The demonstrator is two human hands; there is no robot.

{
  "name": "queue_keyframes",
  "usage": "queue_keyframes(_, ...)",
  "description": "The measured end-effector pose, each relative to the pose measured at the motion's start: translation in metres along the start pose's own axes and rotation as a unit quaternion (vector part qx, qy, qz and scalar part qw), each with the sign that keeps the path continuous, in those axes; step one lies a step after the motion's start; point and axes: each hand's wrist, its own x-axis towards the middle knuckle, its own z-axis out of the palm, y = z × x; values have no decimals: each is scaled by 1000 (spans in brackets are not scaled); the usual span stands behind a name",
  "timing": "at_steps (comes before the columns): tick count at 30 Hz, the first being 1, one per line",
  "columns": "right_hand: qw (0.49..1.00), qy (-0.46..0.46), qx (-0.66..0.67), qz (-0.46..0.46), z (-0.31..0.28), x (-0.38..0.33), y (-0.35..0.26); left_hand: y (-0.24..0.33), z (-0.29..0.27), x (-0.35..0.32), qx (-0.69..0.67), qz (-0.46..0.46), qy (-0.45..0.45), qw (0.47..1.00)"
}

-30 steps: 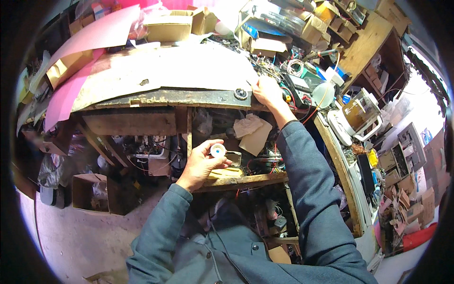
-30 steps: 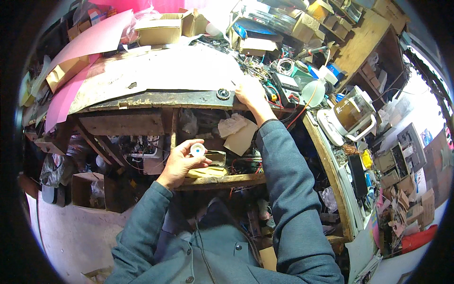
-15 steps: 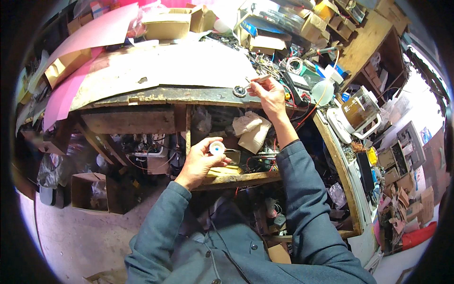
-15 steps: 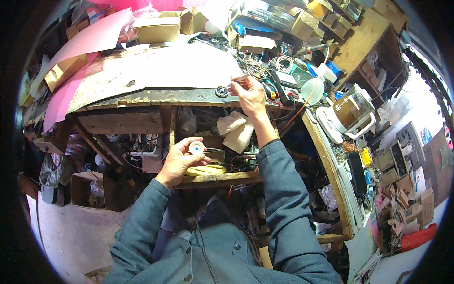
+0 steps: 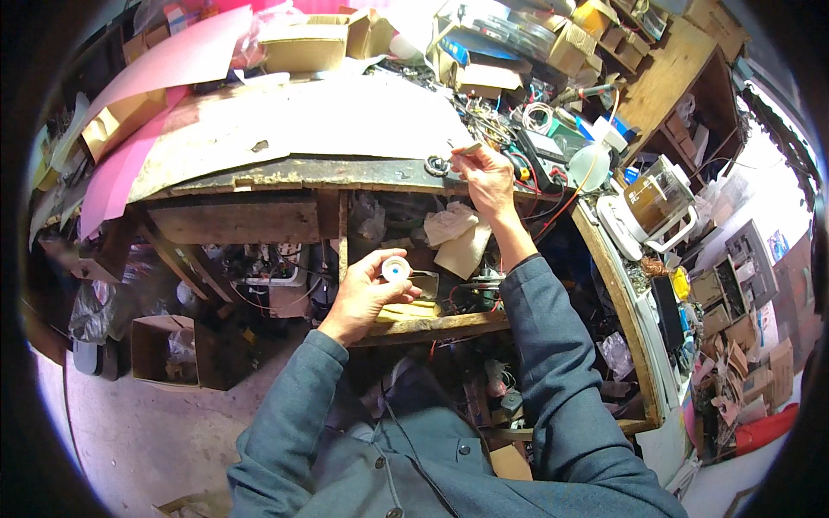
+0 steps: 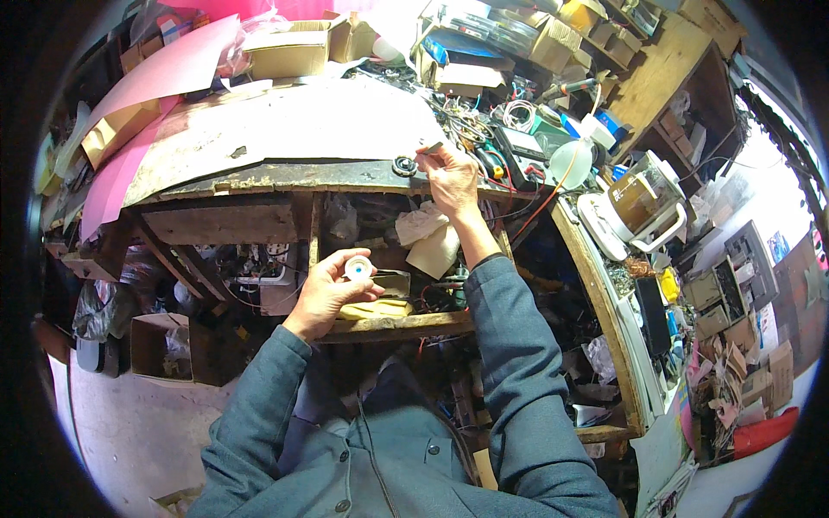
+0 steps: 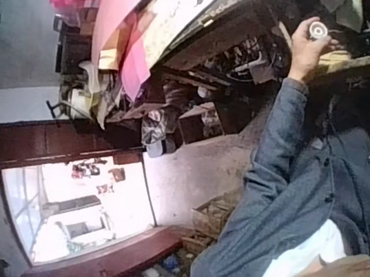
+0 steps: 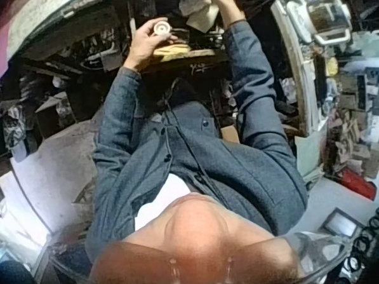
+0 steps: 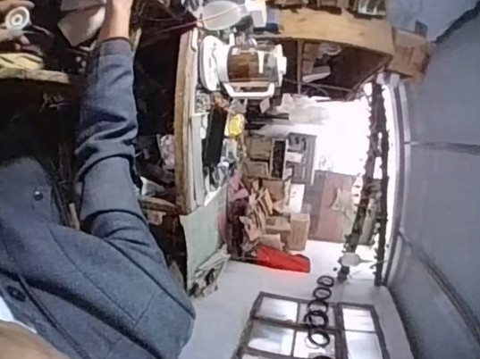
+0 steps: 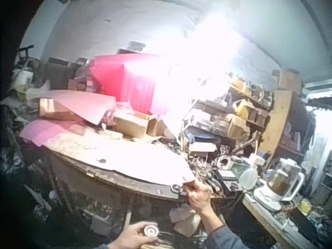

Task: The person handles a small cylindrical electronic component and a metal ring, aligning and fitting the ring onto the component. The person repeatedly adjusts the fit and orientation of the parts by hand on a cluttered workbench.

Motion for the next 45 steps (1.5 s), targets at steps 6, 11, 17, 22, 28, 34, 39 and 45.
queue_keyframes(6,1000,4,7,-6,1,0,3,0,0,0,3,0,0,1000)
queue_keyframes(11,1000,10,13,-18,0,0,2,-1,0,1,2,2,1,1000)
queue_keyframes(17,995,50,73,-39,3,-6,-4,-1,0,1,-10,6,10,1000)
queue_keyframes(22,961,19,269,52,4,-57,-39,-2,1,0,-16,25,17,999)
queue_keyframes(28,942,17,322,91,22,-142,-48,-7,0,3,-22,44,16,999)
queue_keyframes(34,932,32,356,64,34,-176,-43,-5,1,3,1,21,20,1000)
queue_keyframes(39,944,23,325,43,37,-179,-36,-5,1,2,8,22,13,1000)
queue_keyframes(45,971,13,241,-6,39,-180,-36,-6,1,3,8,25,14,1000)
